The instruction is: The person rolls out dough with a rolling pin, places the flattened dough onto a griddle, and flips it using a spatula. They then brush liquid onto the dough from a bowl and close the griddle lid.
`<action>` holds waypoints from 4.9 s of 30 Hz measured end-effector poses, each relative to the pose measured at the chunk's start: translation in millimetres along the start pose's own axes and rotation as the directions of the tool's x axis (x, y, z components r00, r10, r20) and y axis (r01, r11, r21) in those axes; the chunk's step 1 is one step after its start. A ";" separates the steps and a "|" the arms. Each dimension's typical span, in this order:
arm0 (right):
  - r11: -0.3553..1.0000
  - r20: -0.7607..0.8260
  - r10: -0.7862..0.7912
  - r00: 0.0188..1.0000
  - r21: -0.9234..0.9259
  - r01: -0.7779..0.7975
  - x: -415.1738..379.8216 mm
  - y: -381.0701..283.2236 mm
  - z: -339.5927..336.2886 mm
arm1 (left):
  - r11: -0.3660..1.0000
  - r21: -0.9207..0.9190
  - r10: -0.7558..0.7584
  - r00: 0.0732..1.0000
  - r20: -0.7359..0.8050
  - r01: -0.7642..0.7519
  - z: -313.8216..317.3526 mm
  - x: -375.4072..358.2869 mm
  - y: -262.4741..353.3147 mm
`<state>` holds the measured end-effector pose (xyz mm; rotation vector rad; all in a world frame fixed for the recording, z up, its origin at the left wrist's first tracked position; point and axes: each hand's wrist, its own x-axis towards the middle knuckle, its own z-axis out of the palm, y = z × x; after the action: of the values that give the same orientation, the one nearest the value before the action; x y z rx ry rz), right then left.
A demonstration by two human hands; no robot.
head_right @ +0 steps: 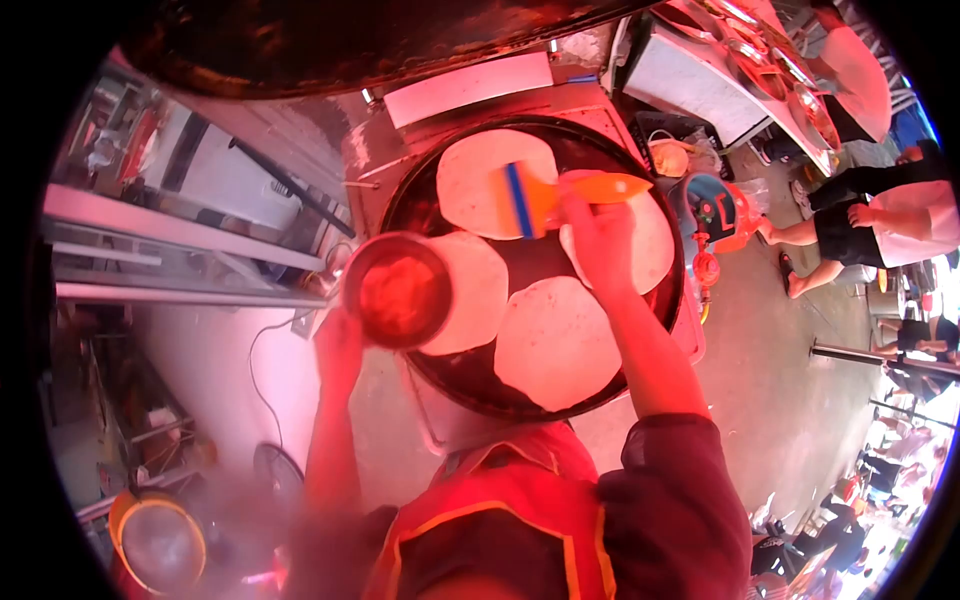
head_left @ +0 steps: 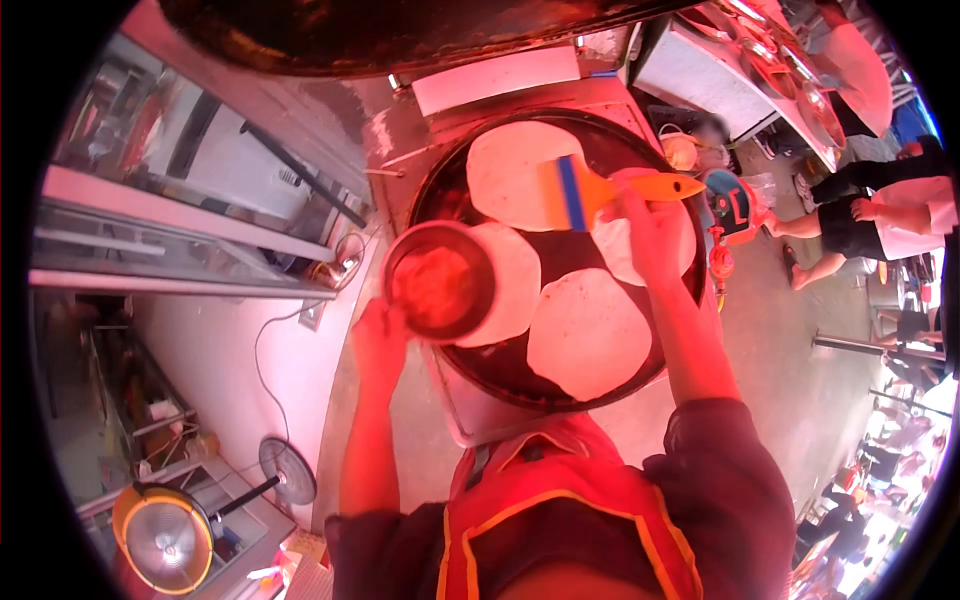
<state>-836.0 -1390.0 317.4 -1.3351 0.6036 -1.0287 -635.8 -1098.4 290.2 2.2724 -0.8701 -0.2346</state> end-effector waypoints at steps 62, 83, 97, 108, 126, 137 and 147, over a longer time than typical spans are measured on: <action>0.966 -0.302 0.246 0.921 -0.004 -0.259 -174.8 26.5 -73.7 | 0.981 -0.044 0.194 0.976 0.097 -0.191 28.0 -41.8 6.0; 0.679 -0.298 0.436 0.849 -0.511 -0.527 -258.4 56.2 -57.5 | 0.997 -0.063 -0.039 0.991 0.127 0.047 -30.7 -74.2 -23.3; 0.808 0.302 -0.107 0.947 -0.529 0.260 -268.0 106.4 -5.7 | 0.992 -0.110 0.067 0.990 0.126 -0.053 -10.5 -84.7 -29.5; 0.891 -0.500 -0.026 0.866 -0.404 -0.207 -225.4 -7.5 -102.1 | 0.970 -0.073 0.238 0.966 0.100 -0.231 4.9 -94.1 0.8; 0.892 -0.463 0.058 0.884 -0.373 -0.254 -362.0 -86.4 -114.3 | 0.906 -0.204 0.415 0.869 0.268 -0.370 60.2 -184.4 92.7; 0.699 -0.927 -0.008 0.375 -0.273 -0.660 -571.5 -47.8 -294.7 | 0.840 -0.430 0.537 0.619 0.573 -0.330 158.8 -253.2 138.7; 0.661 -0.946 -0.092 0.312 -0.292 -0.691 -685.6 -114.2 -491.2 | 0.745 -0.354 0.657 0.531 0.536 -0.565 288.8 -360.0 278.2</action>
<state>-1598.0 -1028.2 204.7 -0.9691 2.2819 -1.1857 -1166.3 -1171.7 230.7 1.5871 -1.8946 -0.7371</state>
